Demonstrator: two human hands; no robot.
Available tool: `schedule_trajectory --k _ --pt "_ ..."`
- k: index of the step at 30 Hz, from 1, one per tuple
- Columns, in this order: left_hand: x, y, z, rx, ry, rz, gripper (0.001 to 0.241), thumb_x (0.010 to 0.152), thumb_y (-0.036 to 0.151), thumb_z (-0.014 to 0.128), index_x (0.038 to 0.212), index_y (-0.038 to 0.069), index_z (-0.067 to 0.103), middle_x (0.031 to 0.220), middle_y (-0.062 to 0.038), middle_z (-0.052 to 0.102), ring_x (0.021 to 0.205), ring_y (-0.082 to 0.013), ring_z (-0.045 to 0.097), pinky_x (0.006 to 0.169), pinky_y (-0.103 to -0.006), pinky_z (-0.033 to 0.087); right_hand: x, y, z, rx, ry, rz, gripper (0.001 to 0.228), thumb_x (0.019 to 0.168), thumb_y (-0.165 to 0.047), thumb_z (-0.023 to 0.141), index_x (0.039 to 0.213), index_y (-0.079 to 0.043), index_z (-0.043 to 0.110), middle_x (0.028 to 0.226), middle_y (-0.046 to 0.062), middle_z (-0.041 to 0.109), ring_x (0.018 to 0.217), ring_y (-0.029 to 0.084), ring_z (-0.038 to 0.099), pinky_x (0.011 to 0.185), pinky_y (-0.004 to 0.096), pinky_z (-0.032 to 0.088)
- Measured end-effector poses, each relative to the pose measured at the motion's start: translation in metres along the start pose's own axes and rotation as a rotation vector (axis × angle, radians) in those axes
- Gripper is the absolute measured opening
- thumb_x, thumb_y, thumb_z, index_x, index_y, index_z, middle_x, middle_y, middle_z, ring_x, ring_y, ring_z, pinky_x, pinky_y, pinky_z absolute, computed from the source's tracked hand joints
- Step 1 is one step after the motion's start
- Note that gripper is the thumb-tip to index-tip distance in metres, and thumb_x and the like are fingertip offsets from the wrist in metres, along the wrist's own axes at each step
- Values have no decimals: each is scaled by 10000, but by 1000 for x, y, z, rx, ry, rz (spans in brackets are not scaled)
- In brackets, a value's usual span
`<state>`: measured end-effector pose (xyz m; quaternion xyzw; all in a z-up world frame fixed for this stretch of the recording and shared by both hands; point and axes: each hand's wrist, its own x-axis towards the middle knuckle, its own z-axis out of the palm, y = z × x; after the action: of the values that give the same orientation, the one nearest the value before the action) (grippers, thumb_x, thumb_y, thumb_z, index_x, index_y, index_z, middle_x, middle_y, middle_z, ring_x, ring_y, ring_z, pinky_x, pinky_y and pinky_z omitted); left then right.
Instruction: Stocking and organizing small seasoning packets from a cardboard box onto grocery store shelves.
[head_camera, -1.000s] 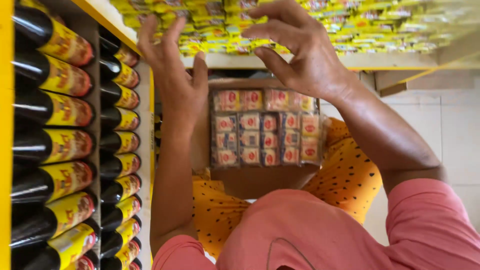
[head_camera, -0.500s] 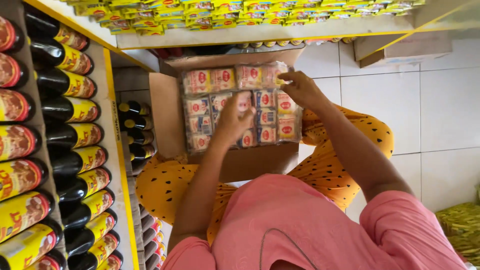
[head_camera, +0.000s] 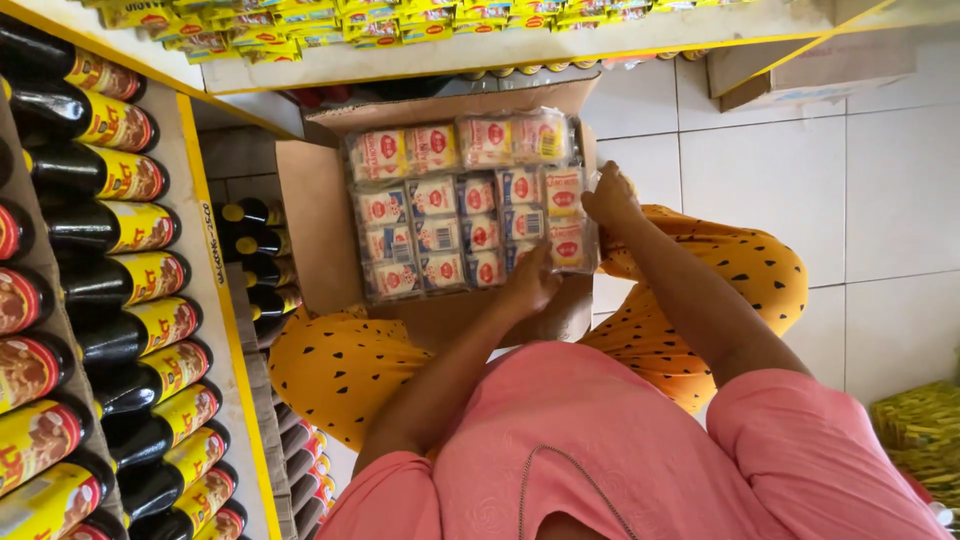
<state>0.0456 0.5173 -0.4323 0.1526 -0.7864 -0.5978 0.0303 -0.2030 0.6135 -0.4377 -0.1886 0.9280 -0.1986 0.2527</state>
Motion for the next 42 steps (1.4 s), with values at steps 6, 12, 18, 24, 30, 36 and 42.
schedule_trajectory --k 6,12,18,24,30,36,42 --pt "4 9 -11 -73 -54 -72 701 841 57 709 1471 -61 425 1065 -197 666 905 -305 684 807 -397 559 -5 -34 -30 -104 -158 117 586 812 -316 765 1240 50 601 1258 278 650 1223 414 605 1041 475 489" --pt "4 -4 -5 -78 -2 -39 653 858 65 715 1451 -30 458 1137 -196 655 970 -305 691 849 -392 572 23 4 1 -153 -165 22 385 875 -266 621 1098 23 745 1164 289 719 1150 423 687 1033 466 536" --pt "9 51 -41 -299 -35 -30 639 859 66 605 1475 -18 458 1326 -197 604 1129 -290 691 901 -393 615 -29 -67 -54 -15 -121 -117 354 920 -278 601 1090 25 669 1084 286 694 1005 451 661 882 512 524" --pt "4 92 -61 151 10 172 1128 739 356 972 1501 31 207 1361 -277 460 1243 -449 510 1038 -572 454 -86 -135 -73 247 -196 -220 262 957 -204 627 1069 33 610 904 222 698 788 279 704 693 420 571" --pt "7 123 -83 -393 194 227 1157 822 517 841 1615 53 137 1529 -255 431 1462 -424 502 1109 -539 510 -80 -172 -71 953 -407 -43 266 935 -83 650 1122 18 490 959 150 699 855 247 755 628 356 651" --pt "0 77 -94 -48 440 67 1148 783 313 884 1575 20 106 1419 -278 424 1262 -398 542 997 -557 543 -90 -211 -55 1055 -506 -64 200 918 -56 630 1046 -28 479 967 118 668 919 237 770 695 395 696" --pt "0 48 -134 272 443 -210 553 927 291 711 1422 109 545 1196 -163 718 964 -320 739 834 -445 583 -75 -218 -51 977 -536 -212 202 941 -101 693 1022 -33 520 950 97 688 866 188 734 772 349 686"
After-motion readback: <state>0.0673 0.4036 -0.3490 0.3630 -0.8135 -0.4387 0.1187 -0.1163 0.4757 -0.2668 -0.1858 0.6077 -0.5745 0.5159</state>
